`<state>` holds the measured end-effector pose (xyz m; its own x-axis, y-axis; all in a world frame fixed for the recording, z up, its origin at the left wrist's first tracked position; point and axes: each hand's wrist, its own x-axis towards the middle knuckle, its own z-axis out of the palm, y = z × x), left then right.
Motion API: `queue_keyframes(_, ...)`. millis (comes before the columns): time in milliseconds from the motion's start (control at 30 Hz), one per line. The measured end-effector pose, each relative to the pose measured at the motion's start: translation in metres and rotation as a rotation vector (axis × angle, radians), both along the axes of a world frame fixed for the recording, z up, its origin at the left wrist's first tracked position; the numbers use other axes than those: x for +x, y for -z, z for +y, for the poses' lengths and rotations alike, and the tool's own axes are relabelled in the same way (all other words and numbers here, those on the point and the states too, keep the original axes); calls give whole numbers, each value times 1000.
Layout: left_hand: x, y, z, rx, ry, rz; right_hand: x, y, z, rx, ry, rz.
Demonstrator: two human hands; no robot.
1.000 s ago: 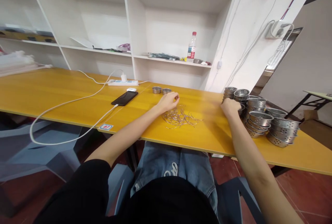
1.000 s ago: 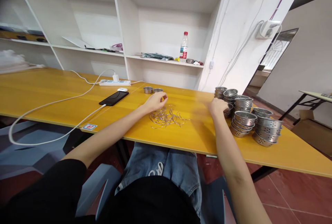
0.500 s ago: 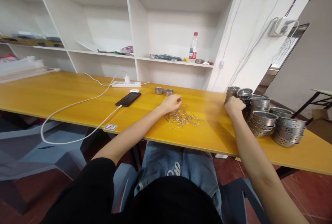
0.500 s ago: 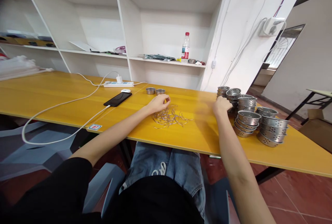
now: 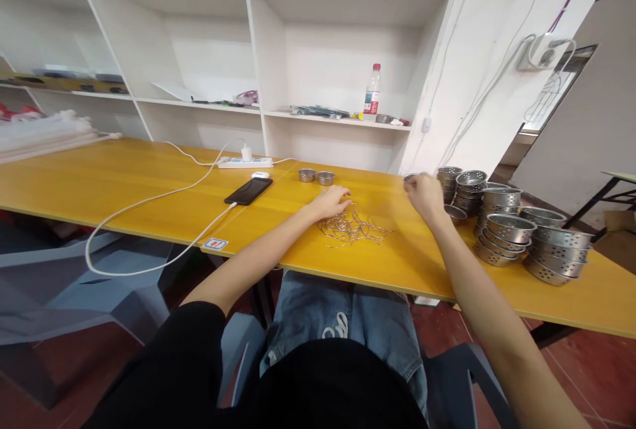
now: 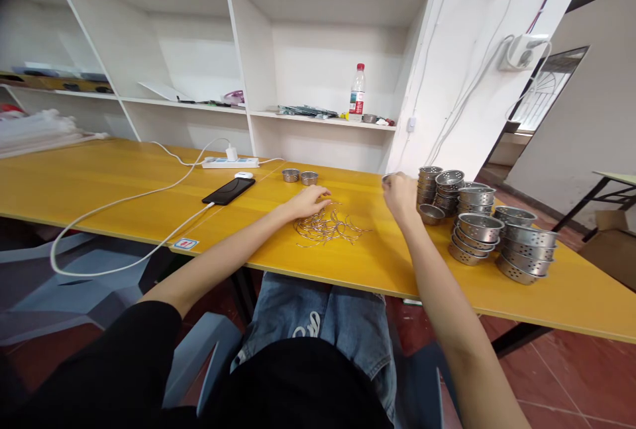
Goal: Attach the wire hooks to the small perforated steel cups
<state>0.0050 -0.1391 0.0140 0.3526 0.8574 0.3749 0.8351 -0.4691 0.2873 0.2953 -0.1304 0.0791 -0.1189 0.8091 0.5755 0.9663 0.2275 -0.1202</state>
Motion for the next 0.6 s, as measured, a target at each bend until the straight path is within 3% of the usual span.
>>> queue_keyframes(100, 8, 2, -1, -47, -137, 9, -22, 18, 5, -198, -296, 66)
queue_keyframes(167, 14, 2, -1, -77, -207, 5, -33, 30, 9, -305, -395, 55)
queue_keyframes(300, 21, -1, 0, -152, -256, 66, -38, 45, 15, -330, -475, 53)
queue_keyframes(600, 32, -2, -2, -130, -260, 195, -35, 47, 13, -324, -527, -1)
